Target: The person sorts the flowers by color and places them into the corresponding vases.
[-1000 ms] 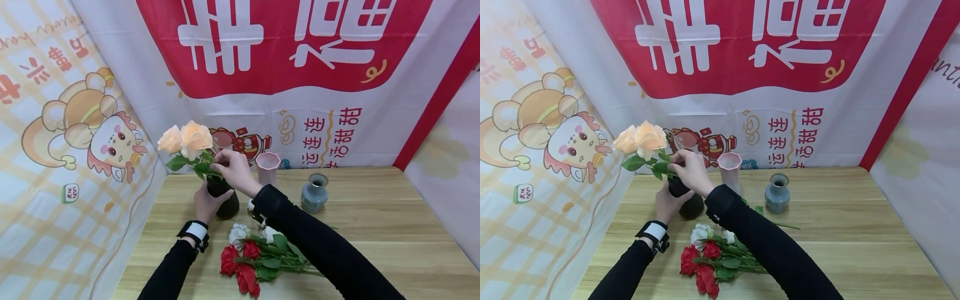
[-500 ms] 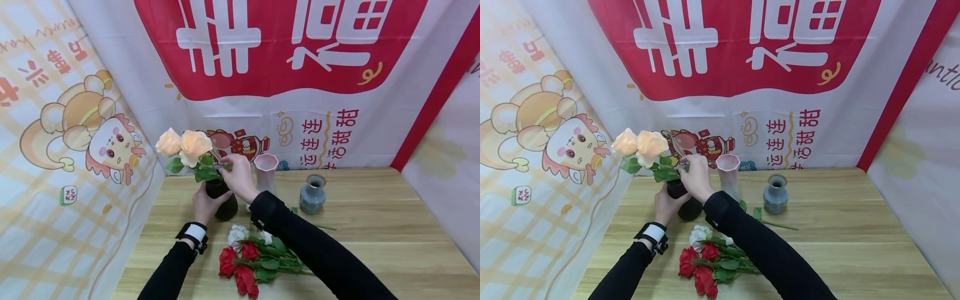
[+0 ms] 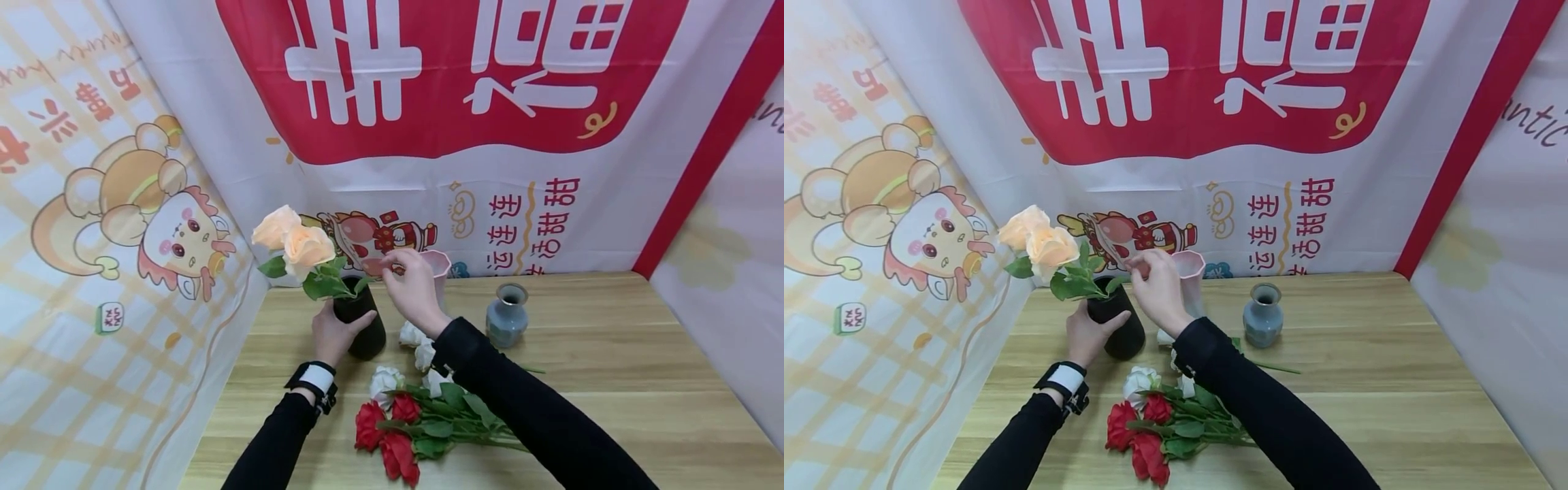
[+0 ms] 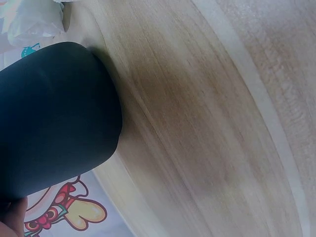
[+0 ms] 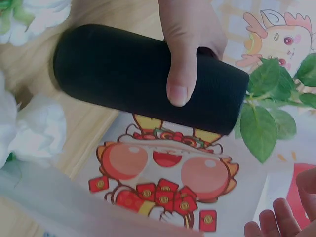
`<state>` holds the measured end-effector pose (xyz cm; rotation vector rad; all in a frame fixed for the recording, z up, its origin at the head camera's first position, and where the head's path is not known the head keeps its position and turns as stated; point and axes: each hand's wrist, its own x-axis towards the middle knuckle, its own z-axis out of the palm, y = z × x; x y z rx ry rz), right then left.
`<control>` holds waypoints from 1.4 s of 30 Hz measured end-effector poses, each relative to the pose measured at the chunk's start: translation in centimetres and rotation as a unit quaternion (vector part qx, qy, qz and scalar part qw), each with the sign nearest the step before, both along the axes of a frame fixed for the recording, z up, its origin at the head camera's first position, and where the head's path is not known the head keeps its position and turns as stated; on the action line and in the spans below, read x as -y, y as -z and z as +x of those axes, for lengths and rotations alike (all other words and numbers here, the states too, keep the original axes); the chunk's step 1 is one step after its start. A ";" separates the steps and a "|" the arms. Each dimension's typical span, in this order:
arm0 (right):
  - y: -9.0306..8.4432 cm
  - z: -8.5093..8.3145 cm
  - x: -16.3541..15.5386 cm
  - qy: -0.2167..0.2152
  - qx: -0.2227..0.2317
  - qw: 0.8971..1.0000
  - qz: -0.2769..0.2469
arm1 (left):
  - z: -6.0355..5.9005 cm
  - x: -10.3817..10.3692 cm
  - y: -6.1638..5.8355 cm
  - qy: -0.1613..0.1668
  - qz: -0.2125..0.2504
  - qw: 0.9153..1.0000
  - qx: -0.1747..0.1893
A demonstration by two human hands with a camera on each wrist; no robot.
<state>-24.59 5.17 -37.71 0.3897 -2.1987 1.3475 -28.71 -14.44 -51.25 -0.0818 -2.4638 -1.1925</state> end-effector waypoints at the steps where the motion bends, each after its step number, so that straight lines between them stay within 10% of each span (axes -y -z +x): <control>1: 0.0 0.2 -0.4 0.003 -0.003 1.000 0.003 | 0.1 0.0 0.0 0.001 0.002 1.000 0.000; 19: 0.2 5.1 -8.6 -0.002 -0.057 0.998 0.009 | 0.4 0.0 -0.5 0.015 -0.014 1.000 -0.014; 42: 4.8 10.1 -13.6 -0.032 0.135 0.990 0.029 | 1.1 -0.1 -1.0 0.046 0.003 0.998 0.053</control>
